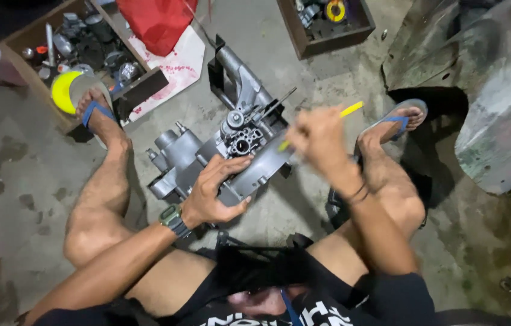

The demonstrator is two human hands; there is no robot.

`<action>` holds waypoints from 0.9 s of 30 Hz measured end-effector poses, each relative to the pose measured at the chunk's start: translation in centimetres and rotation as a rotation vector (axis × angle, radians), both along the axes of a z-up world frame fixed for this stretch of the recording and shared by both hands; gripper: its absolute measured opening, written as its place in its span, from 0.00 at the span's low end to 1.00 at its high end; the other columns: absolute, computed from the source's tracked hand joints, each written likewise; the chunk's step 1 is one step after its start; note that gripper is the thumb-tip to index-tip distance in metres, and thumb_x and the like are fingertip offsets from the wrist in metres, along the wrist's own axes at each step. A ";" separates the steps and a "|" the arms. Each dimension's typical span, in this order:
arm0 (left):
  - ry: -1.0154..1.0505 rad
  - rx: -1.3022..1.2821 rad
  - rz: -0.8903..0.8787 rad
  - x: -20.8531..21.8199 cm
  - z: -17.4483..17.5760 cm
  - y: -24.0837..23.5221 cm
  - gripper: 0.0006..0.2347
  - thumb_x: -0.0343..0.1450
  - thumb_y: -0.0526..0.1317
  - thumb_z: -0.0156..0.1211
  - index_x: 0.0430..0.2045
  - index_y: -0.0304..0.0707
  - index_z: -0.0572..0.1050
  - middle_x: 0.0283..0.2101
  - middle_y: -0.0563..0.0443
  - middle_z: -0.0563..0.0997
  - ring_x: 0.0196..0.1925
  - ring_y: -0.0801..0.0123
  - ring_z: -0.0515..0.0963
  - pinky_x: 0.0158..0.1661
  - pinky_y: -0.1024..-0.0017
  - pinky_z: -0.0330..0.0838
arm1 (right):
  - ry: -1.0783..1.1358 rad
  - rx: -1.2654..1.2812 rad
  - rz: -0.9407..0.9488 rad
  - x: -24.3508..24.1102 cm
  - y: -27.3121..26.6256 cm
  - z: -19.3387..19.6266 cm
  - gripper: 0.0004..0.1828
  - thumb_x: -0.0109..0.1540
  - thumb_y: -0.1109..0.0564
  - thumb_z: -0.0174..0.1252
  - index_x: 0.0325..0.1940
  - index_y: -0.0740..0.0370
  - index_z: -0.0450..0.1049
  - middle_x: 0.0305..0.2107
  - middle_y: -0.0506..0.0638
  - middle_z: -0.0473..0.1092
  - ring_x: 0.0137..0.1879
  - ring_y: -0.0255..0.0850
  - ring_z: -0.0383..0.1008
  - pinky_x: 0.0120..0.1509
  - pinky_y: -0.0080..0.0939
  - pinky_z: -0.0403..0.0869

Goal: A person is sitting on the floor cleaning the internal components and crevices of a motorcycle engine casing using a small yellow cleaning tool.

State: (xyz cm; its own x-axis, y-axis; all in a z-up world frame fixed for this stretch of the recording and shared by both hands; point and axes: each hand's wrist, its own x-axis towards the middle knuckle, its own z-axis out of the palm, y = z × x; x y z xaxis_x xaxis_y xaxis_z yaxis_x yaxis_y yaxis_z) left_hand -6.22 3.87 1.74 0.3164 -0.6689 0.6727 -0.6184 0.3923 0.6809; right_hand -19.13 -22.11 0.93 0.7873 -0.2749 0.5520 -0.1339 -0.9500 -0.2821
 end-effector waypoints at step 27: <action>-0.031 -0.051 -0.005 0.2 0.1 -0.3 0.21 0.61 0.44 0.72 0.41 0.25 0.79 0.46 0.35 0.84 0.34 0.48 0.81 0.37 0.61 0.73 | 0.017 0.131 0.050 0.4 6.2 5.9 0.19 0.59 0.52 0.64 0.19 0.47 0.62 0.13 0.43 0.64 0.26 0.42 0.70 0.49 0.41 0.63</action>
